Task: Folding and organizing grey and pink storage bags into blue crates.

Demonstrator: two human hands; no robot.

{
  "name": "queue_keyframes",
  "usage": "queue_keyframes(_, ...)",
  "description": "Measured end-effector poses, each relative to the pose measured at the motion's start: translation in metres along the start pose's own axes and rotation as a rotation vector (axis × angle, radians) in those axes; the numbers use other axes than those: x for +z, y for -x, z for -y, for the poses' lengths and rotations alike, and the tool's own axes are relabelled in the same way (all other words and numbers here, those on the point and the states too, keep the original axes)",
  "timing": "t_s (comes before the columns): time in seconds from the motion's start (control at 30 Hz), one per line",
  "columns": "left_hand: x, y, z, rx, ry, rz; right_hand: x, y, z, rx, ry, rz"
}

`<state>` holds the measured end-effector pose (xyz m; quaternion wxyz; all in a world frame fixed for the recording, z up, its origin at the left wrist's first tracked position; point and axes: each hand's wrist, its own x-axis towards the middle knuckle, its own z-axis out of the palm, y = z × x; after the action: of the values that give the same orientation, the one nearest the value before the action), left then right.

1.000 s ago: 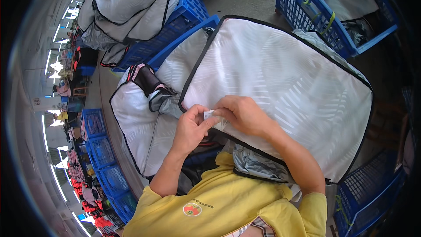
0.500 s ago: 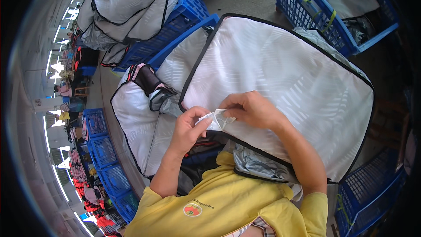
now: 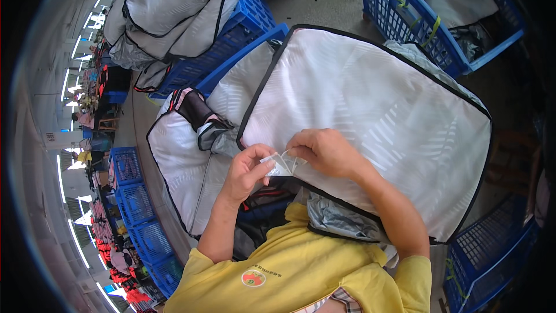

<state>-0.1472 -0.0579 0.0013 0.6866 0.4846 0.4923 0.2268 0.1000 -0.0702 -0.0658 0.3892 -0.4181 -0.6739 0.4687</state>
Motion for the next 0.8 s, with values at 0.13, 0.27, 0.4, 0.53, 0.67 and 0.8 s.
queue_keyframes(0.13,-0.001,0.000,0.002,0.010,0.015,0.017,0.000,-0.001,0.005,0.052,0.010,-0.009)
queue_keyframes(0.27,-0.004,-0.001,0.003,0.005,0.020,0.025,0.002,-0.004,0.002,0.024,0.012,-0.042)
queue_keyframes(0.4,-0.006,-0.005,0.003,0.000,0.024,0.033,-0.001,-0.007,0.003,0.097,0.029,-0.007)
queue_keyframes(0.53,-0.002,-0.009,0.004,-0.019,-0.104,0.014,-0.004,-0.002,0.001,0.123,0.045,-0.048)
queue_keyframes(0.67,-0.010,0.002,0.018,0.000,-0.269,-0.059,-0.054,-0.004,-0.004,0.131,0.198,-0.189)
queue_keyframes(0.8,-0.012,0.003,0.030,-0.018,-0.248,-0.063,-0.168,0.056,-0.047,0.233,0.804,-0.840)
